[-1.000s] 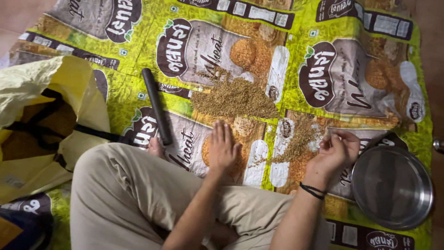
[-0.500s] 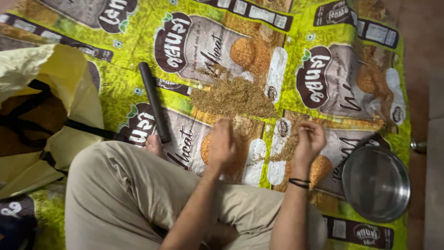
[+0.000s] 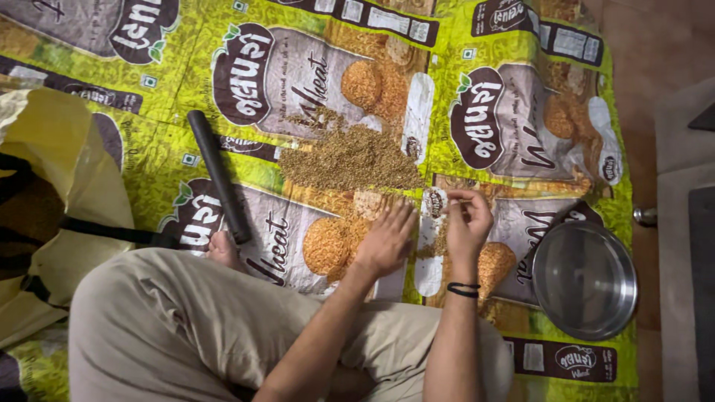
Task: The person sits on the floor and uses a cylindrical rolling pin to crush a pile of grains spread on a patterned mat. They repeatedly roll the pin over the grains and use their hands to gather and redistribute the pile.
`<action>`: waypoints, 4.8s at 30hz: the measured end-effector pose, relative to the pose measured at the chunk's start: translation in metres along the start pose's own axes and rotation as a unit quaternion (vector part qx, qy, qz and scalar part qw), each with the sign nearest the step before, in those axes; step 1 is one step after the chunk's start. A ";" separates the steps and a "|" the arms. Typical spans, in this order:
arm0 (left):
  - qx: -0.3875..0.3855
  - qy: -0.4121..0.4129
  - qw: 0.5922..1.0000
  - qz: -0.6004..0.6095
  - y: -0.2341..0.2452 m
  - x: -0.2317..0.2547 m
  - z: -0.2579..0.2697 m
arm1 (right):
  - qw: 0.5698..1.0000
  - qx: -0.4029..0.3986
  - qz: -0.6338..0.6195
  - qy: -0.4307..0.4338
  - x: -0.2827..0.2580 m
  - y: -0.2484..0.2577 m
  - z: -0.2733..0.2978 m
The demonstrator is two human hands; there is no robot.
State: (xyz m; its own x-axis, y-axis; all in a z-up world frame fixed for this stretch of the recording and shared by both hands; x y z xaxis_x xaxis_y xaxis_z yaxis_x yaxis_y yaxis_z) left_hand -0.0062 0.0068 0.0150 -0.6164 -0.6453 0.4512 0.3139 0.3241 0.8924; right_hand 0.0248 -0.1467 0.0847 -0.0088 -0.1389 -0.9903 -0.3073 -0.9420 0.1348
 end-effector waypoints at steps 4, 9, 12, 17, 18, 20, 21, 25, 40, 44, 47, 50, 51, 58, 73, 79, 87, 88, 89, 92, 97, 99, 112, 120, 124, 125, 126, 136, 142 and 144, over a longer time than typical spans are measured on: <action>0.002 0.080 0.992 -0.099 0.007 -0.023 -0.008 | 0.997 0.032 -0.063 0.036 -0.015 0.024 0.004; 0.002 -0.001 0.995 -0.096 -0.023 0.006 -0.029 | 0.989 0.100 -0.104 0.021 -0.021 0.046 0.004; 0.008 -0.088 0.995 0.053 -0.030 0.032 -0.041 | 0.987 0.113 -0.115 -0.005 -0.023 0.050 0.003; 0.003 0.006 1.000 0.006 -0.012 0.018 -0.020 | 0.972 0.141 -0.185 0.018 -0.040 0.072 0.015; -0.018 0.039 0.999 -0.024 -0.012 0.011 -0.012 | 0.967 0.153 -0.204 0.027 -0.043 0.079 0.018; 0.041 -0.015 0.998 -0.056 -0.010 0.018 -0.012 | 0.948 0.185 -0.257 0.025 -0.044 0.092 0.020; 0.071 -0.042 0.994 -0.071 -0.011 0.023 -0.013 | 0.937 0.200 -0.284 0.025 -0.043 0.098 0.021; 0.112 -0.042 0.993 -0.010 -0.021 0.022 -0.038 | 0.893 0.253 -0.372 -0.019 -0.024 0.111 0.021; 0.180 -0.116 0.948 0.236 -0.014 0.054 -0.138 | 0.845 0.270 -0.461 -0.040 -0.001 0.138 0.025; 0.138 -0.037 0.989 0.047 -0.001 0.004 -0.140 | 0.836 0.272 -0.475 -0.038 0.000 0.144 0.027; 0.067 -0.046 0.995 -0.057 -0.018 0.005 -0.148 | 0.833 0.257 -0.488 -0.044 -0.001 0.139 0.027; 0.068 -0.089 0.993 -0.038 -0.033 0.025 -0.154 | 0.836 0.247 -0.489 -0.043 -0.003 0.134 0.027; 0.079 -0.101 0.992 -0.020 -0.035 0.032 -0.157 | 0.837 0.245 -0.487 -0.041 -0.004 0.133 0.026; 0.068 -0.115 0.974 0.181 -0.037 0.063 -0.142 | 0.832 0.254 -0.492 -0.030 -0.008 0.141 0.030; 0.058 -0.071 0.996 -0.009 -0.057 0.074 -0.152 | 0.812 0.256 -0.524 -0.025 -0.003 0.148 0.035; 0.175 -0.104 0.961 0.185 -0.041 0.092 -0.181 | 0.817 0.245 -0.521 -0.025 0.002 0.143 0.035; 0.242 -0.119 0.940 0.209 -0.005 0.066 -0.125 | 0.835 0.241 -0.490 -0.068 0.027 0.140 0.019; 0.226 -0.083 0.943 0.231 0.002 0.052 -0.110 | 0.854 0.242 -0.454 -0.078 0.027 0.135 0.015; 0.209 -0.046 0.944 0.252 0.011 0.036 -0.092 | 0.872 0.243 -0.416 -0.087 0.028 0.128 0.009; 0.091 0.065 0.969 0.221 0.052 -0.026 -0.039 | 0.968 0.181 -0.151 -0.082 0.020 0.094 0.001; 0.122 -0.002 0.991 -0.051 0.158 -0.085 0.065 | 0.948 0.030 0.311 0.062 0.036 -0.010 -0.015; 0.114 0.067 0.990 -0.050 0.175 -0.109 0.101 | 0.902 0.029 0.422 0.083 0.049 -0.020 -0.016; 0.075 0.005 0.997 0.002 0.130 -0.101 0.095 | 0.873 -0.096 0.476 -0.053 0.071 -0.083 -0.015; 0.157 0.037 0.987 0.008 0.146 -0.139 0.084 | 0.876 -0.003 0.482 -0.033 0.083 -0.067 -0.031; 0.178 0.062 0.981 0.046 0.166 -0.144 0.087 | 0.891 0.031 0.451 0.048 0.112 -0.089 -0.029; 0.181 0.072 0.980 0.049 0.171 -0.147 0.088 | 0.901 0.028 0.430 0.052 0.115 -0.094 -0.030; 0.183 0.084 0.978 0.054 0.174 -0.150 0.089 | 0.910 0.022 0.410 0.055 0.114 -0.099 -0.030; 0.205 0.194 0.959 -0.022 0.163 -0.206 0.108 | 0.913 -0.103 0.379 -0.112 0.056 -0.134 0.004; -0.094 0.250 0.964 -0.011 0.119 -0.168 0.104 | 0.867 -0.129 0.477 0.072 0.055 -0.149 0.010; -0.053 0.197 0.978 -0.034 0.118 -0.157 0.098 | 0.890 -0.187 0.400 0.116 0.045 -0.164 0.030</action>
State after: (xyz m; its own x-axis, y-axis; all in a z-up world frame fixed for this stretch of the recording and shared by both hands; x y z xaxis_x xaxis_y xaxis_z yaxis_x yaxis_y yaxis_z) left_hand 0.0563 0.2142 0.0501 -0.3179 -0.8865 0.3363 0.3673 0.2119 0.9057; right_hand 0.0466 0.0111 0.0170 0.1281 -0.8291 -0.5442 0.0474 -0.5430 0.8384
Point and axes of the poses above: each hand's wrist, its own z-axis away from the middle knuckle, its own y-axis out of the back of the hand, x = y × z, the point moved 6 cm from there along -z, towards the middle knuckle, and after that the axes turned 13 degrees about -y, right-handed, at the moved point
